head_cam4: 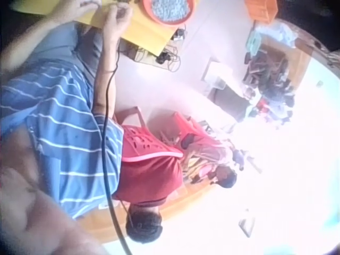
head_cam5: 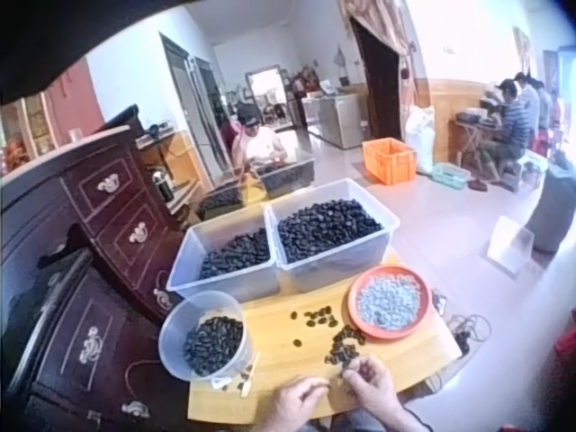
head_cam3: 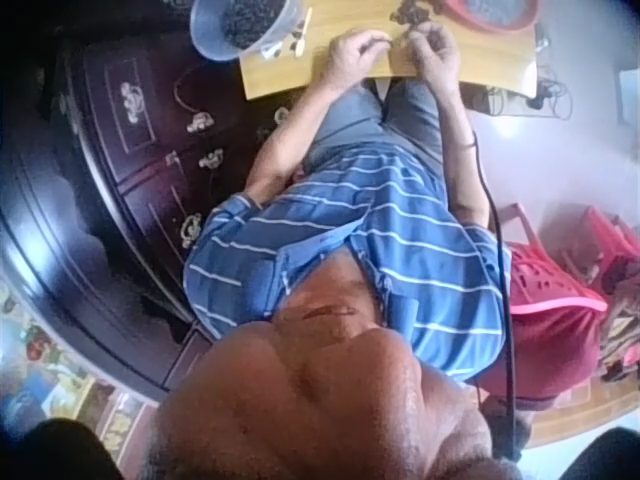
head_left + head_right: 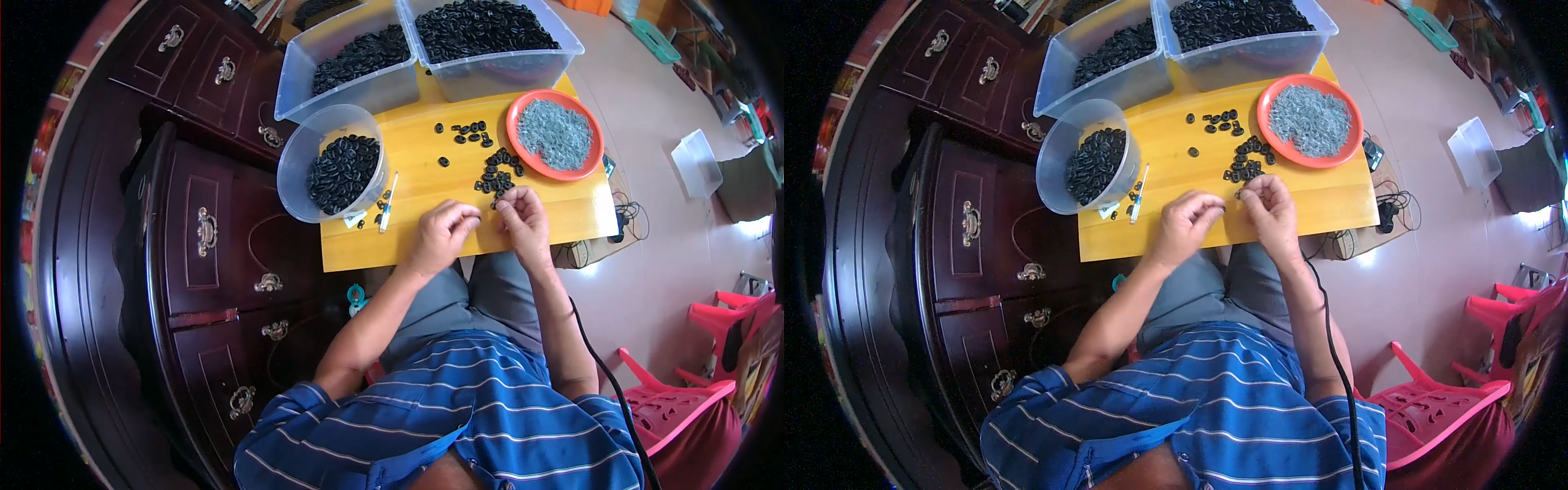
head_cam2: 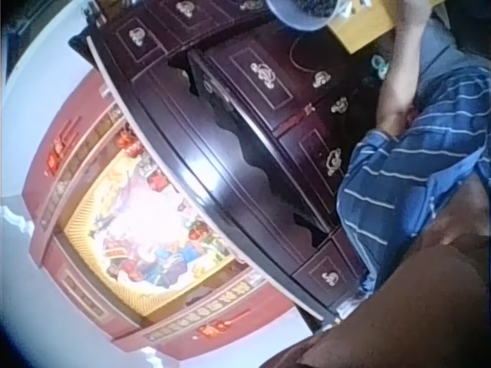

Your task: The person assembles plastic fasteners by inserting metal pins into the plastic pieces by hand and fitting them with a thin metal tool.

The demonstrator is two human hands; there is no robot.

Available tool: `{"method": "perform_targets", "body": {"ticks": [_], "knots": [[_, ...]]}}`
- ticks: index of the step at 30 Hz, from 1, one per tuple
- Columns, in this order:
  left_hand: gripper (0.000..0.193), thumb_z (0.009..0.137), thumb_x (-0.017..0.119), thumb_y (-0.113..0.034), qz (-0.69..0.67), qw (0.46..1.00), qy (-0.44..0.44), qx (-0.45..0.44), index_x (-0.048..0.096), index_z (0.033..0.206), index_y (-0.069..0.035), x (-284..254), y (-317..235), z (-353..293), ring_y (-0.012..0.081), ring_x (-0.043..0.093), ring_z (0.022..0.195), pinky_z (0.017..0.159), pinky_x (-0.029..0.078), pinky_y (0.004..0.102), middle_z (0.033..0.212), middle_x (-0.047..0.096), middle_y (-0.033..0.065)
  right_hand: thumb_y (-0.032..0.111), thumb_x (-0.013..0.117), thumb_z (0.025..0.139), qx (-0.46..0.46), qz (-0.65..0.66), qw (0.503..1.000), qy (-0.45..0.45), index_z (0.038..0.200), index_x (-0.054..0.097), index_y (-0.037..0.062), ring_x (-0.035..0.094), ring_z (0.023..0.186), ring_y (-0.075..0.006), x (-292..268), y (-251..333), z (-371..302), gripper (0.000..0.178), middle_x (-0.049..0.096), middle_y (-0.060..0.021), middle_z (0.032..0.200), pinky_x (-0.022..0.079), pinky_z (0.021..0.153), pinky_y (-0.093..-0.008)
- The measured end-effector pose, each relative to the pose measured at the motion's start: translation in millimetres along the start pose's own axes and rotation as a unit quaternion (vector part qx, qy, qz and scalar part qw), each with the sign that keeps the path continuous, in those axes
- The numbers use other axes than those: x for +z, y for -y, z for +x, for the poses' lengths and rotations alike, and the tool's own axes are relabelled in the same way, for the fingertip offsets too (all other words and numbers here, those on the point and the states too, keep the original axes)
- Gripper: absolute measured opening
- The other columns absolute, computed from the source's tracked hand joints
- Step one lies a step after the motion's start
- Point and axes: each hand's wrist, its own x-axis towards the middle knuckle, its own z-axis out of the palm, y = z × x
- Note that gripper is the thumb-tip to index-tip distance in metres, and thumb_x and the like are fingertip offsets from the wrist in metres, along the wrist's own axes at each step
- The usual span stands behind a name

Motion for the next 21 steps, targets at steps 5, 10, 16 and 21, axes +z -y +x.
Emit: {"method": "perform_targets", "body": {"ticks": [5, 10, 16, 21], "knots": [[0.013, 0.087, 0.072, 0.001, -0.039, 0.992, 0.048, 0.113, 0.070, 0.100, 0.000, 20.7, -33.5, -17.1, 0.0184, 0.065, 0.073, 0.067, 0.052, 0.0289, 0.086, 0.067, 0.0094, 0.007, 0.063, 0.099, 0.067, 0.187, 0.976, -0.090, 0.106, 0.057, 0.0098, 0.053, 0.066, -0.0043, 15.2, 7.1, -0.3, 0.010, 0.059, 0.0038, 0.084, 0.045, 0.057, -0.0193], [0.014, 0.089, 0.073, 0.002, -0.115, 0.992, 0.044, 0.002, 0.067, 0.102, -0.001, 29.6, -33.4, -28.1, 0.0106, 0.063, 0.068, 0.063, 0.051, 0.0257, 0.080, 0.066, 0.0047, 0.006, 0.065, 0.098, 0.118, 0.279, 0.947, -0.105, 0.104, 0.058, 0.0105, 0.054, 0.066, -0.0052, 29.1, 8.4, -9.8, 0.010, 0.062, 0.0026, 0.088, 0.046, 0.058, -0.0182], [0.014, 0.090, 0.071, 0.003, -0.112, 0.993, 0.022, 0.023, 0.064, 0.102, 0.000, 32.8, -33.7, -33.9, 0.0051, 0.062, 0.069, 0.064, 0.052, 0.0233, 0.081, 0.068, 0.0020, 0.008, 0.066, 0.098, 0.129, 0.306, 0.934, -0.133, 0.107, 0.060, 0.0119, 0.056, 0.068, -0.0054, 32.0, 5.6, -11.7, 0.012, 0.066, -0.0001, 0.092, 0.047, 0.057, -0.0174], [0.015, 0.088, 0.069, 0.005, -0.189, 0.980, 0.054, -0.028, 0.063, 0.101, -0.001, 30.1, -33.5, -32.8, 0.0080, 0.062, 0.064, 0.060, 0.051, 0.0260, 0.078, 0.065, 0.0037, 0.006, 0.066, 0.096, 0.134, 0.296, 0.933, -0.152, 0.106, 0.059, 0.0101, 0.053, 0.066, -0.0051, 37.4, 12.3, -14.2, 0.013, 0.061, 0.0019, 0.088, 0.046, 0.054, -0.0185]]}}
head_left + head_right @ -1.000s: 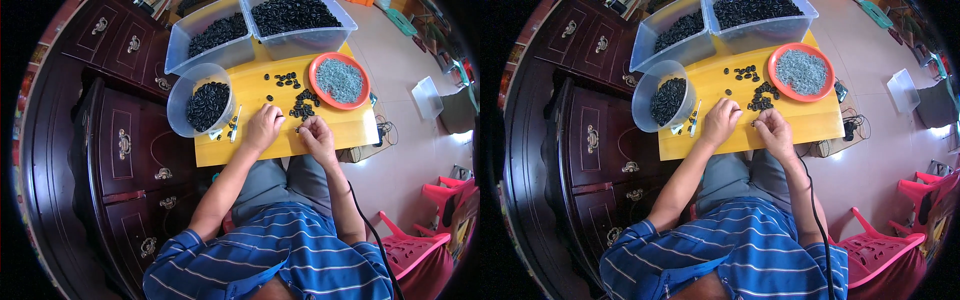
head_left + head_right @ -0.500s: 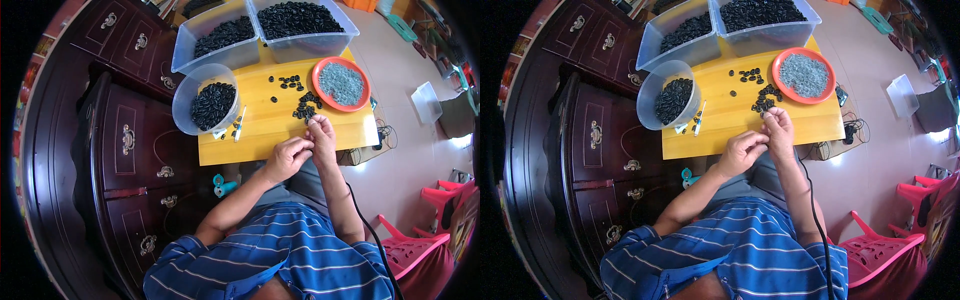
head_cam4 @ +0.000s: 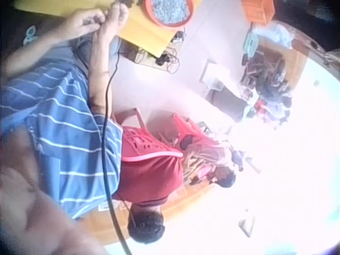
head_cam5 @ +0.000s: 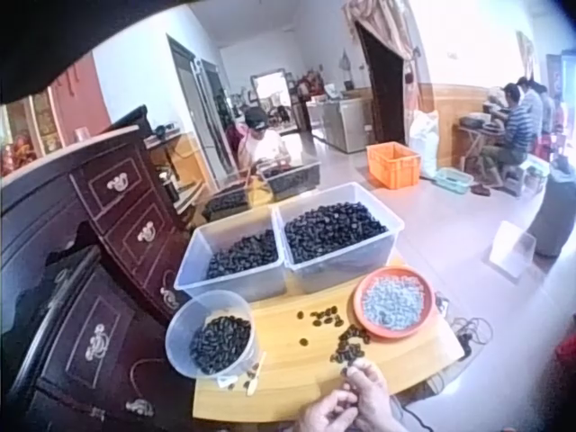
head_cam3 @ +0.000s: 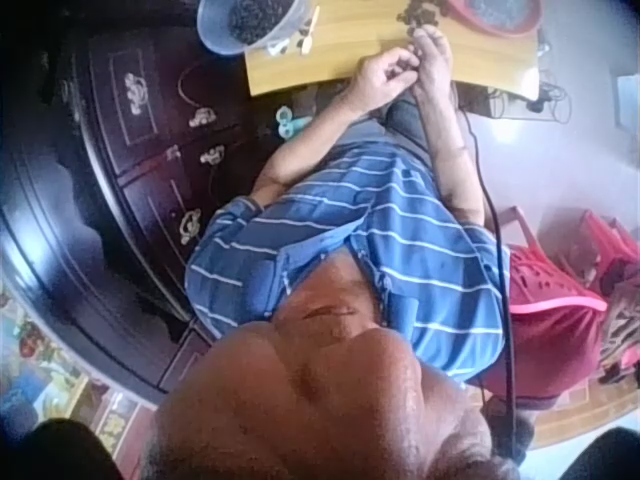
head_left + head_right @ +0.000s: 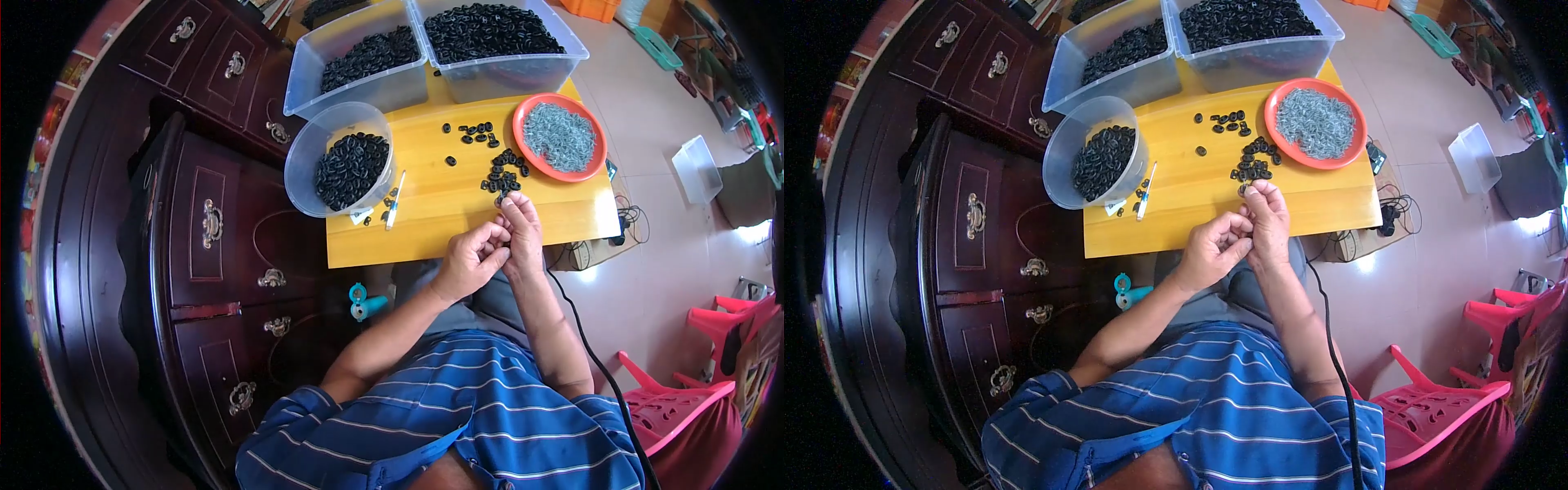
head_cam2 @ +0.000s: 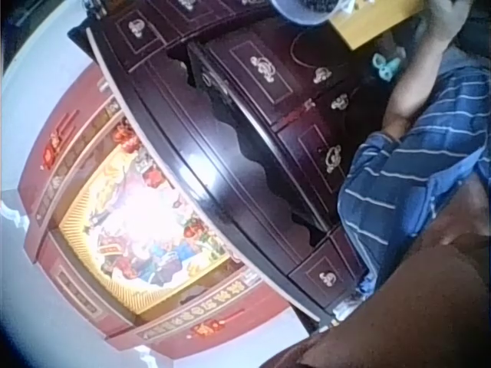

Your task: The person assembles plastic fasteners by inserting metal pins into the plastic pieces by hand and fitting them with a thin metal tool.

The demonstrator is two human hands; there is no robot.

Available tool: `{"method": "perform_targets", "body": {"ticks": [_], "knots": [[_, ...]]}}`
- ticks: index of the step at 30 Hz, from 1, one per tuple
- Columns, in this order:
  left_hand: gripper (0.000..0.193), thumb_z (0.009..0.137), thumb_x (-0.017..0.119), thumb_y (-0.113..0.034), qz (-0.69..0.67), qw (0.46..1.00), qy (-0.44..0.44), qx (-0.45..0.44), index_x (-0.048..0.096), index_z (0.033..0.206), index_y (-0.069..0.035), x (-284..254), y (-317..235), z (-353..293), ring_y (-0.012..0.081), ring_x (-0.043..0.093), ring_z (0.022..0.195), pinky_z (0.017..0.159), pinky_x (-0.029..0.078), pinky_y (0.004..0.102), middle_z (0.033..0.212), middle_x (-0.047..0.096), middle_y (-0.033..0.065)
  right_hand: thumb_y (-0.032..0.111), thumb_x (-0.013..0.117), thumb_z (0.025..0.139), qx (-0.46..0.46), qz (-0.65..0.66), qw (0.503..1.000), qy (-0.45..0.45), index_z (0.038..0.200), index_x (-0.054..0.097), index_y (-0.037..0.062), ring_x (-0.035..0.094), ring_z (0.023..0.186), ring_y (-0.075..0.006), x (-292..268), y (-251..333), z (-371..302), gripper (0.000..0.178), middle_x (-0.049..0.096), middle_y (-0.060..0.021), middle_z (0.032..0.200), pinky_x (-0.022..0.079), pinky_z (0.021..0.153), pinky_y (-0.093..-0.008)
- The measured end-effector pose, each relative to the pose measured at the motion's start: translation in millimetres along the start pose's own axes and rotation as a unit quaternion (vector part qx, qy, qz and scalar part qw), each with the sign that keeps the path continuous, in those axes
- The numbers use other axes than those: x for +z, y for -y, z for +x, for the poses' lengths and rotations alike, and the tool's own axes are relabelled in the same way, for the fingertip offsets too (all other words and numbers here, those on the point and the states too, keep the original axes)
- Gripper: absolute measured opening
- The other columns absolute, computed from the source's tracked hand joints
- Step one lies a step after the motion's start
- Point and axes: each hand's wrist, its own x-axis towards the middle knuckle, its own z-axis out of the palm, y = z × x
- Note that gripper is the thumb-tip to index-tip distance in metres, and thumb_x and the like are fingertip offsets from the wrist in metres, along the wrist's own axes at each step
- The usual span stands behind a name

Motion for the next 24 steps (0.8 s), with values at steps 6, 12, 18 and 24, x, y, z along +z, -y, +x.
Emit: {"method": "perform_targets", "body": {"ticks": [6, 12, 18, 24], "knots": [[0.020, 0.093, 0.063, 0.006, -0.035, 0.999, 0.004, -0.008, 0.059, 0.111, -0.001, -0.6, 7.3, -2.5, 0.0024, 0.058, 0.073, 0.065, 0.050, 0.0194, 0.090, 0.061, -0.0006, 0.005, 0.064, 0.098, -0.029, -0.020, 0.999, 0.029, 0.106, 0.058, 0.0095, 0.052, 0.068, -0.0049, 1.2, 0.3, -0.9, 0.011, 0.059, 0.0030, 0.086, 0.045, 0.058, -0.0189], [0.016, 0.097, 0.061, 0.000, -0.080, 0.993, -0.072, -0.037, 0.063, 0.113, 0.000, -23.7, 12.7, 10.6, 0.0026, 0.057, 0.071, 0.063, 0.049, 0.0204, 0.087, 0.062, -0.0018, 0.008, 0.063, 0.099, -0.133, -0.207, 0.965, 0.093, 0.109, 0.059, 0.0066, 0.053, 0.074, -0.0058, -12.4, 9.8, 5.4, 0.010, 0.059, 0.0029, 0.093, 0.046, 0.066, -0.0216], [0.018, 0.102, 0.060, -0.007, -0.053, 0.995, -0.083, -0.030, 0.063, 0.118, -0.002, -40.4, 32.8, 21.8, 0.0033, 0.055, 0.070, 0.065, 0.049, 0.0195, 0.094, 0.064, -0.0018, 0.005, 0.062, 0.099, -0.109, -0.276, 0.946, 0.129, 0.106, 0.061, 0.0049, 0.053, 0.077, -0.0017, -20.1, 7.6, 8.1, 0.007, 0.061, 0.0044, 0.092, 0.044, 0.066, -0.0184], [0.020, 0.102, 0.059, -0.009, -0.064, 0.993, -0.090, -0.035, 0.062, 0.120, -0.001, -40.1, 45.5, 22.2, 0.0033, 0.055, 0.069, 0.064, 0.048, 0.0193, 0.096, 0.064, -0.0008, 0.004, 0.062, 0.099, -0.103, -0.313, 0.931, 0.156, 0.105, 0.062, 0.0032, 0.055, 0.078, -0.0004, -22.6, 2.7, 9.1, 0.007, 0.060, 0.0061, 0.088, 0.045, 0.068, -0.0173]]}}
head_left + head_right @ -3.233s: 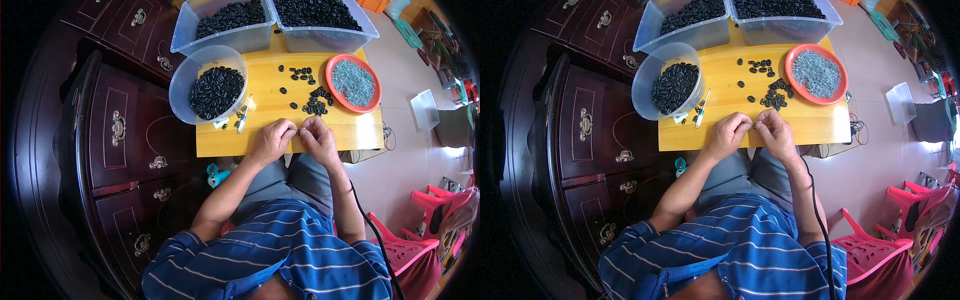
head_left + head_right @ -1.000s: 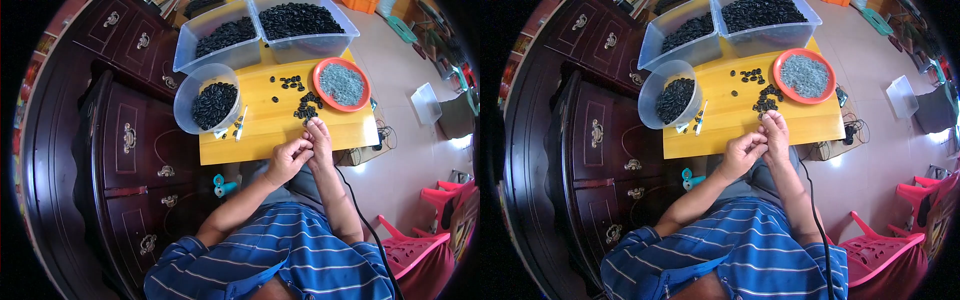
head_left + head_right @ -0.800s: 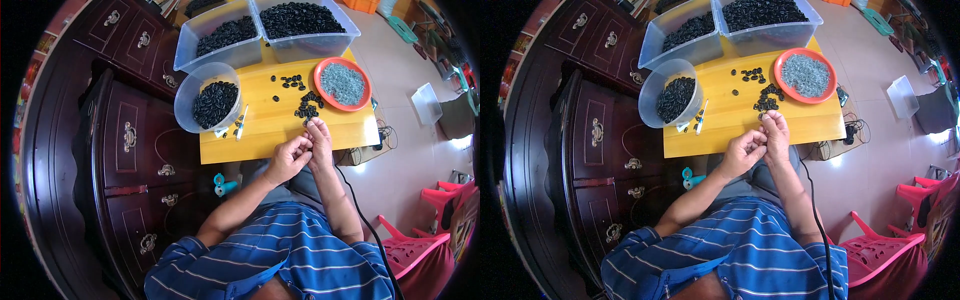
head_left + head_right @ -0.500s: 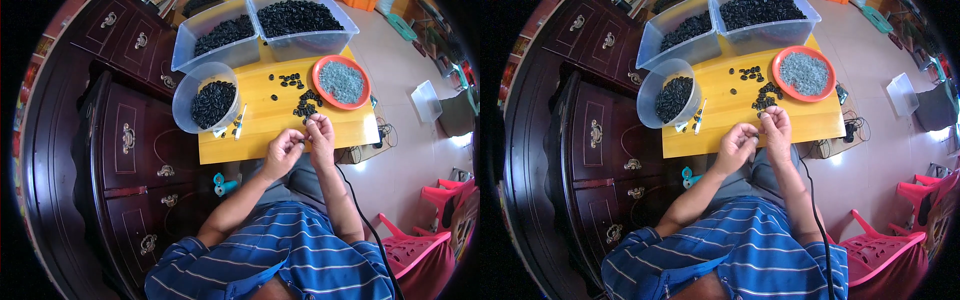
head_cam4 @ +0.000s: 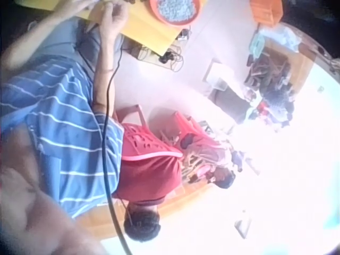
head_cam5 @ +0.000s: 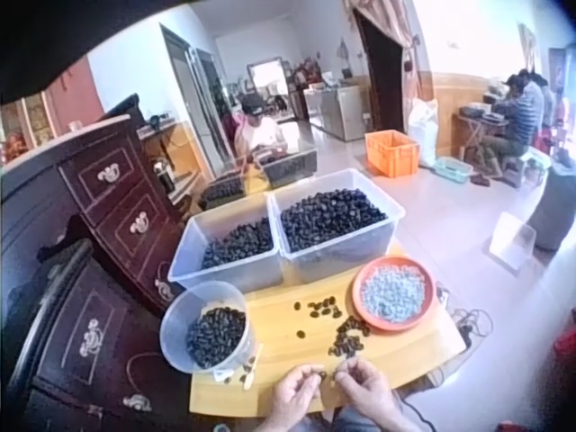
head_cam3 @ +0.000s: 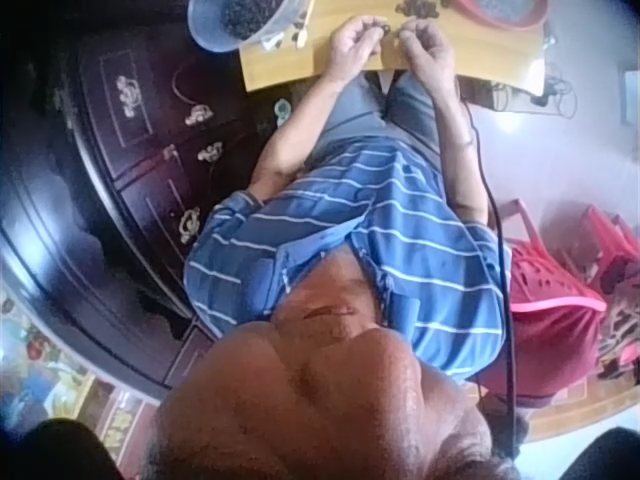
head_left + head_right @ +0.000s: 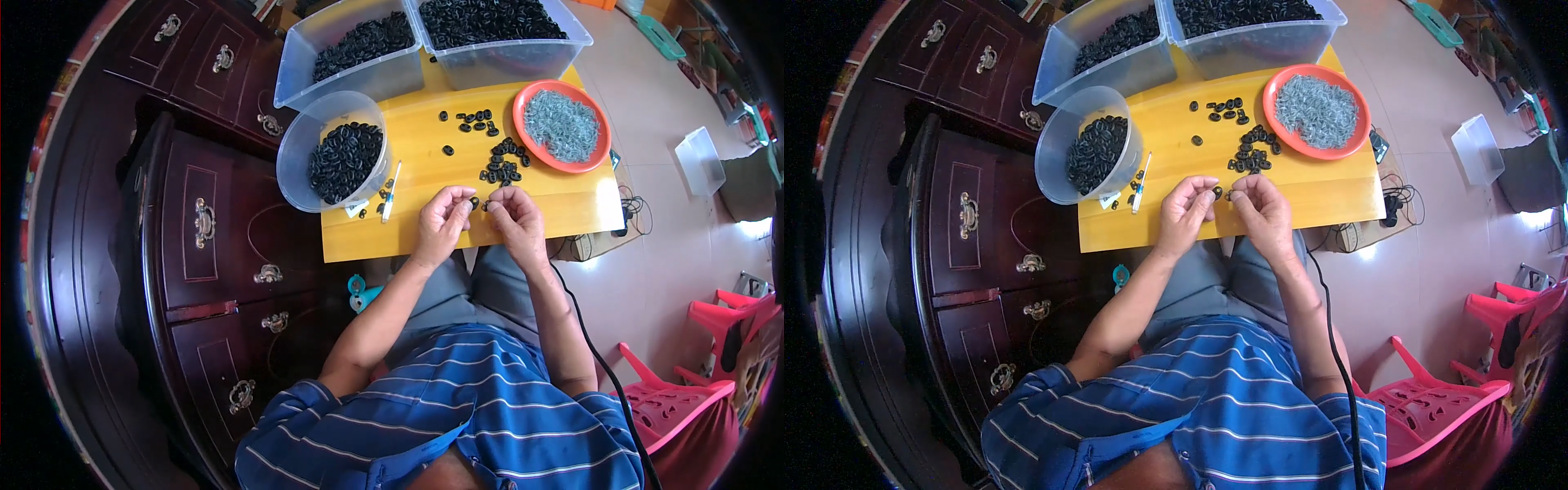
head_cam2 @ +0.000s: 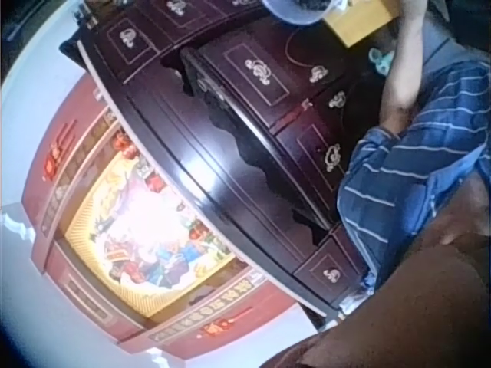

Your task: The person assembles plastic fasteners by inserting metal pins into the plastic pieces by hand and fitting them with a thin metal tool.

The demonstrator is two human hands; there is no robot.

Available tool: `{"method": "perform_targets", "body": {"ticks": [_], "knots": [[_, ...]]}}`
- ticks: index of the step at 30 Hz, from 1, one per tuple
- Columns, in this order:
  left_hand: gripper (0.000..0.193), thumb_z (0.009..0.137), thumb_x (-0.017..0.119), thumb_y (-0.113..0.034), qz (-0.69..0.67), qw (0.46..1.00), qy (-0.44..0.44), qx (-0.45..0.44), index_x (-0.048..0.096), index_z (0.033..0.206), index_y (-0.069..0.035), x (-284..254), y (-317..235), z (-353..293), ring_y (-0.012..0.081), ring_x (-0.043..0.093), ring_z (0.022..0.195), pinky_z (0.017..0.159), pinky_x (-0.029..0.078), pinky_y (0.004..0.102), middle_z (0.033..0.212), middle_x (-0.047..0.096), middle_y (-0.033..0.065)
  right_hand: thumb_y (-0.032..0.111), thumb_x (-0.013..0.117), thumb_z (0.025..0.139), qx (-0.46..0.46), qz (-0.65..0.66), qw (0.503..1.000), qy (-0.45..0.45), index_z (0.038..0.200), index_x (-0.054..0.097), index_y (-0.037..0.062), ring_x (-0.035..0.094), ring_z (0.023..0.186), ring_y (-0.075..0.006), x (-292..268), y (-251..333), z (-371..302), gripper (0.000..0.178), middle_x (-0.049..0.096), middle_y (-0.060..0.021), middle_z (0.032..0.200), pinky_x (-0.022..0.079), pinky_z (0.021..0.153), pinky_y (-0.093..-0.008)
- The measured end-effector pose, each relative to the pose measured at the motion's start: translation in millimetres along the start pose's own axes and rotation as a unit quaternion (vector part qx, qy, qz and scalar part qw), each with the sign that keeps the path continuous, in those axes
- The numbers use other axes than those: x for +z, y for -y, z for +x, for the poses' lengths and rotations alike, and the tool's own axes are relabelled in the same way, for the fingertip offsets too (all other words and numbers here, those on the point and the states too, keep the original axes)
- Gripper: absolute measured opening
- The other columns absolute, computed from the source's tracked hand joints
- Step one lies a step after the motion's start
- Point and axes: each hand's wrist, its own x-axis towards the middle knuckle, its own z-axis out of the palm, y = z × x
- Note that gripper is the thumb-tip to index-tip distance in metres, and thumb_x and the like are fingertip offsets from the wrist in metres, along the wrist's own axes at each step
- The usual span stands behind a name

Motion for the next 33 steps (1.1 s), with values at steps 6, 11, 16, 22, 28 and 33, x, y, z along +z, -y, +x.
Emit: {"method": "perform_targets", "body": {"ticks": [6, 11, 16, 22, 28, 33], "knots": [[0.017, 0.102, 0.058, -0.007, -0.018, 1.000, -0.013, 0.003, 0.064, 0.117, -0.001, 0.4, 0.0, 3.2, 0.0035, 0.054, 0.067, 0.062, 0.047, 0.0201, 0.095, 0.065, -0.0009, 0.004, 0.063, 0.097, 0.004, -0.025, 1.000, -0.002, 0.103, 0.062, 0.0027, 0.054, 0.073, -0.0004, -0.1, -2.5, 1.5, 0.006, 0.059, 0.0063, 0.082, 0.044, 0.066, -0.0180], [0.016, 0.101, 0.059, -0.007, -0.028, 1.000, -0.010, -0.004, 0.064, 0.116, -0.001, -0.3, 2.1, 3.0, 0.0035, 0.055, 0.067, 0.061, 0.048, 0.0201, 0.094, 0.065, -0.0010, 0.005, 0.064, 0.097, 0.003, -0.056, 0.998, 0.002, 0.101, 0.063, 0.0030, 0.054, 0.072, -0.0007, 0.1, -3.9, 1.6, 0.005, 0.060, 0.0059, 0.080, 0.044, 0.064, -0.0188], [0.016, 0.101, 0.060, -0.007, -0.029, 1.000, -0.009, -0.002, 0.064, 0.115, -0.001, -0.1, 3.0, 3.2, 0.0032, 0.054, 0.067, 0.061, 0.048, 0.0201, 0.093, 0.065, -0.0014, 0.005, 0.065, 0.096, 0.005, -0.068, 0.998, -0.002, 0.099, 0.063, 0.0030, 0.054, 0.071, -0.0009, 1.2, -2.2, 1.8, 0.004, 0.060, 0.0054, 0.079, 0.045, 0.064, -0.0191], [0.016, 0.101, 0.060, -0.007, -0.028, 1.000, -0.010, 0.000, 0.064, 0.115, -0.001, -0.3, 2.2, 2.6, 0.0032, 0.054, 0.066, 0.060, 0.047, 0.0203, 0.091, 0.064, -0.0018, 0.004, 0.064, 0.095, 0.008, -0.074, 0.997, -0.001, 0.099, 0.063, 0.0031, 0.053, 0.070, -0.0010, 2.1, 0.5, 1.5, 0.004, 0.060, 0.0059, 0.078, 0.043, 0.062, -0.0188], [0.015, 0.101, 0.060, -0.007, -0.021, 1.000, -0.011, 0.006, 0.064, 0.114, -0.001, -0.4, 1.6, 2.3, 0.0032, 0.055, 0.066, 0.060, 0.047, 0.0203, 0.090, 0.064, -0.0019, 0.005, 0.065, 0.095, 0.012, -0.075, 0.997, 0.003, 0.098, 0.063, 0.0033, 0.054, 0.070, -0.0011, 0.0, -1.4, 1.2, 0.004, 0.061, 0.0058, 0.079, 0.044, 0.062, -0.0188], [0.015, 0.101, 0.059, -0.008, -0.022, 1.000, -0.012, 0.001, 0.065, 0.114, -0.001, -1.0, 2.5, 1.2, 0.0032, 0.055, 0.066, 0.061, 0.048, 0.0202, 0.088, 0.064, -0.0021, 0.006, 0.065, 0.096, 0.005, -0.083, 0.996, -0.003, 0.097, 0.063, 0.0033, 0.054, 0.070, -0.0013, 1.1, -0.7, 0.8, 0.004, 0.061, 0.0057, 0.078, 0.044, 0.063, -0.0189]]}}
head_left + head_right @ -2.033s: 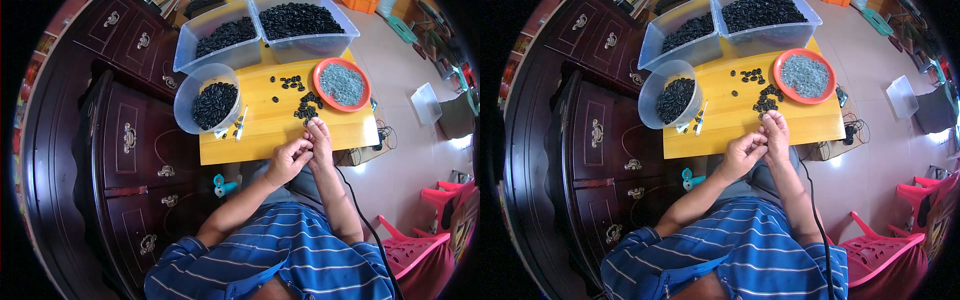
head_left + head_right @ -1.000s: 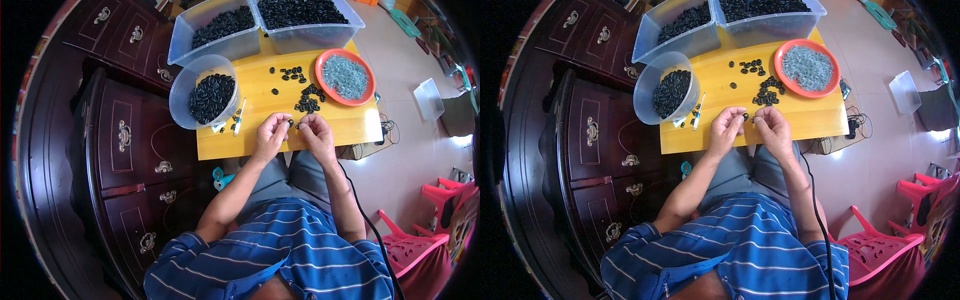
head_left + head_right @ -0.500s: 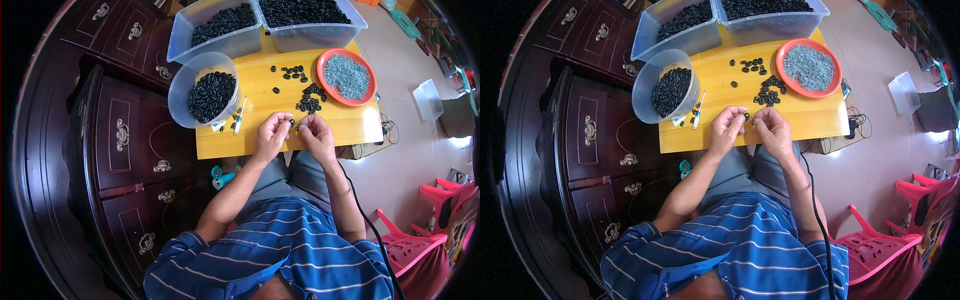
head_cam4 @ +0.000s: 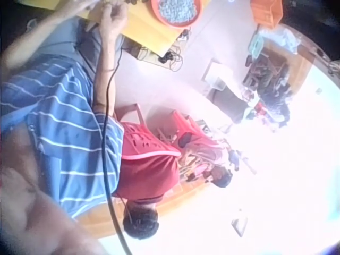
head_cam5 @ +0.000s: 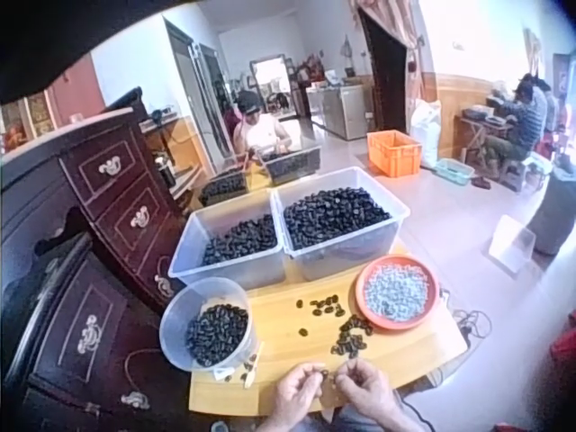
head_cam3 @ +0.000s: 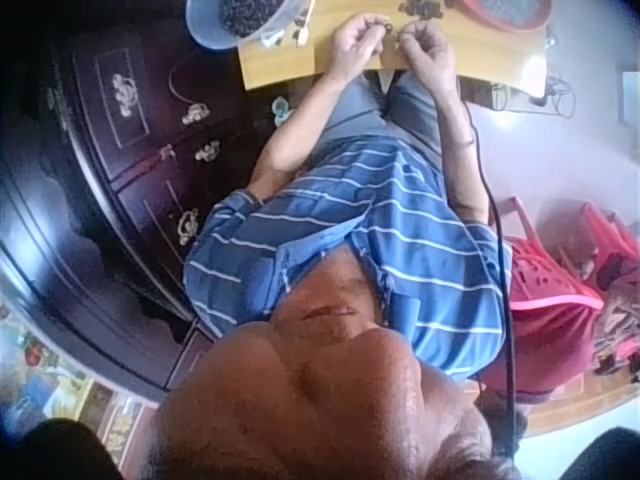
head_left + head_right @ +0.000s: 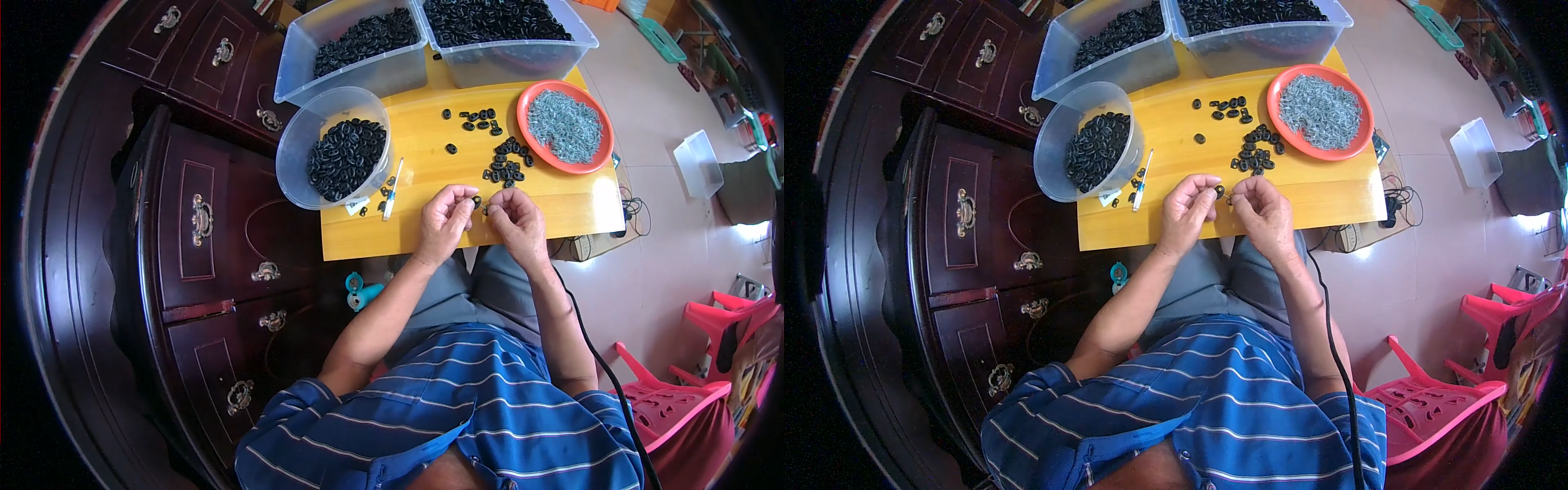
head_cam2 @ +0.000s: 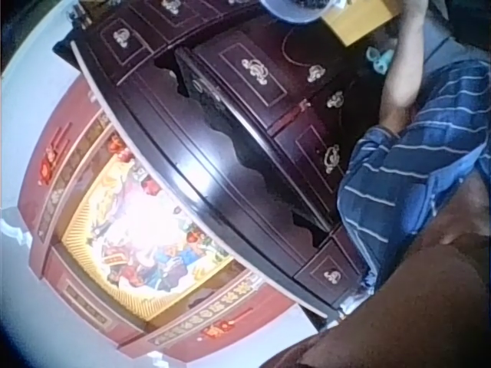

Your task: The person assembles plastic fasteners by inserting metal pins into the plastic pieces by hand and fitting them with a thin metal tool.

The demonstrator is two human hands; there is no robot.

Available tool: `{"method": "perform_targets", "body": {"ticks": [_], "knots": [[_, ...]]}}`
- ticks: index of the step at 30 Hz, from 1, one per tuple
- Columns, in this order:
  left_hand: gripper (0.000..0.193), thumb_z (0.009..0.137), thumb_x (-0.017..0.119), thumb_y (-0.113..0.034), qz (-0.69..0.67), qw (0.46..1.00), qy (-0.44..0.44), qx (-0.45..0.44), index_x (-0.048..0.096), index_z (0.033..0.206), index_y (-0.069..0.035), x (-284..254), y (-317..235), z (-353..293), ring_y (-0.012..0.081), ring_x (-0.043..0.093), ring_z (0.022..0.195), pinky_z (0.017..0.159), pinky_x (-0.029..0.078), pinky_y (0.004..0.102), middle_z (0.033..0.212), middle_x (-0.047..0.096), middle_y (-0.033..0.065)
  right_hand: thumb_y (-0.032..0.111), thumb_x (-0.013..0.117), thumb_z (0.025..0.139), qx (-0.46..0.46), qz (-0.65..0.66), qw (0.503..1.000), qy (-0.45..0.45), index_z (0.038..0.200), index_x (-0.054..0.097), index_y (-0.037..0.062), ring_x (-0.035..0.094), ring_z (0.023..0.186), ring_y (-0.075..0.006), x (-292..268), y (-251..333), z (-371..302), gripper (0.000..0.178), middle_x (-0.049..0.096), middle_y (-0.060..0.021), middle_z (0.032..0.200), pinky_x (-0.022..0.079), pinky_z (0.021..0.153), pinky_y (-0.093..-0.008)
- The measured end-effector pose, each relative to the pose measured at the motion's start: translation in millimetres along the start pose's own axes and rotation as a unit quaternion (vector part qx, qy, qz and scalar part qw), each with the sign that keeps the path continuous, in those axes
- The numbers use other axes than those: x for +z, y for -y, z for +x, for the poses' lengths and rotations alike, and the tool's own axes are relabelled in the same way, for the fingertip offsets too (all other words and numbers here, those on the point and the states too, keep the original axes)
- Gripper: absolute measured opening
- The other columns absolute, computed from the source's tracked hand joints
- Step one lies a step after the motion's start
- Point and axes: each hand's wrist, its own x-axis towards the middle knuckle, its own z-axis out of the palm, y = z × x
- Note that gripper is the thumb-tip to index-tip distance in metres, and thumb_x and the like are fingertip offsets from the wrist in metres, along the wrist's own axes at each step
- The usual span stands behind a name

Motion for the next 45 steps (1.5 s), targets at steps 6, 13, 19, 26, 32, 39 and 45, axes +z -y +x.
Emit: {"method": "perform_targets", "body": {"ticks": [6, 13, 19, 26, 32, 39, 45], "knots": [[0.015, 0.101, 0.059, -0.007, 0.002, 1.000, 0.005, 0.003, 0.065, 0.113, -0.001, -0.4, 0.7, -0.3, 0.0033, 0.055, 0.066, 0.061, 0.048, 0.0204, 0.087, 0.064, -0.0022, 0.005, 0.065, 0.096, 0.003, -0.003, 1.000, 0.002, 0.097, 0.063, 0.0034, 0.054, 0.069, -0.0009, -0.6, 0.3, -0.3, 0.003, 0.060, 0.0061, 0.078, 0.044, 0.063, -0.0186], [0.015, 0.101, 0.059, -0.007, 0.005, 1.000, 0.010, -0.005, 0.065, 0.113, -0.001, -1.0, -0.4, 1.0, 0.0033, 0.055, 0.066, 0.061, 0.048, 0.0204, 0.087, 0.063, -0.0024, 0.005, 0.064, 0.095, 0.002, 0.017, 1.000, 0.006, 0.096, 0.063, 0.0037, 0.053, 0.068, -0.0005, -0.4, 1.6, -0.6, 0.002, 0.059, 0.0067, 0.077, 0.043, 0.062, -0.0185], [0.014, 0.100, 0.060, -0.007, 0.015, 1.000, 0.010, -0.016, 0.066, 0.112, -0.002, -0.3, -0.9, 1.0, 0.0030, 0.054, 0.065, 0.060, 0.047, 0.0203, 0.084, 0.063, -0.0033, 0.005, 0.064, 0.095, 0.004, 0.014, 1.000, 0.003, 0.096, 0.063, 0.0039, 0.053, 0.069, -0.0003, -0.5, 0.8, -0.7, 0.002, 0.059, 0.0069, 0.078, 0.043, 0.062, -0.0181], [0.015, 0.100, 0.060, -0.007, 0.020, 0.999, 0.023, -0.025, 0.066, 0.112, -0.002, -0.5, -0.9, 0.1, 0.0021, 0.054, 0.066, 0.061, 0.047, 0.0192, 0.083, 0.062, -0.0040, 0.006, 0.064, 0.095, -0.003, 0.009, 1.000, 0.013, 0.096, 0.063, 0.0041, 0.053, 0.069, -0.0007, -1.7, -2.3, -0.1, 0.002, 0.060, 0.0065, 0.078, 0.044, 0.062, -0.0183], [0.014, 0.099, 0.060, -0.005, 0.027, 0.999, 0.024, -0.028, 0.066, 0.111, -0.001, 1.4, -6.9, 0.2, 0.0020, 0.053, 0.065, 0.059, 0.046, 0.0197, 0.081, 0.060, -0.0048, 0.005, 0.066, 0.095, -0.004, 0.008, 1.000, 0.016, 0.096, 0.063, 0.0040, 0.054, 0.070, -0.0010, -2.0, -0.9, 0.6, 0.003, 0.061, 0.0059, 0.079, 0.045, 0.064, -0.0186], [0.013, 0.098, 0.060, -0.005, 0.034, 0.999, 0.021, -0.014, 0.067, 0.109, -0.001, 2.5, -6.8, -0.8, 0.0019, 0.053, 0.065, 0.059, 0.046, 0.0196, 0.081, 0.061, -0.0044, 0.003, 0.066, 0.094, -0.010, 0.024, 1.000, 0.013, 0.099, 0.063, 0.0038, 0.057, 0.074, -0.0018, 0.8, -2.0, 0.5, 0.007, 0.063, 0.0043, 0.083, 0.047, 0.066, -0.0186], [0.016, 0.095, 0.064, -0.003, 0.064, 0.998, 0.023, 0.000, 0.068, 0.110, -0.001, 2.2, -4.1, -2.7, 0.0016, 0.055, 0.066, 0.060, 0.047, 0.0192, 0.082, 0.062, -0.0045, 0.002, 0.067, 0.093, 0.006, 0.021, 1.000, 0.008, 0.100, 0.063, 0.0041, 0.056, 0.074, -0.0019, 0.3, 0.4, 0.5, 0.009, 0.061, 0.0049, 0.083, 0.046, 0.067, -0.0186]]}}
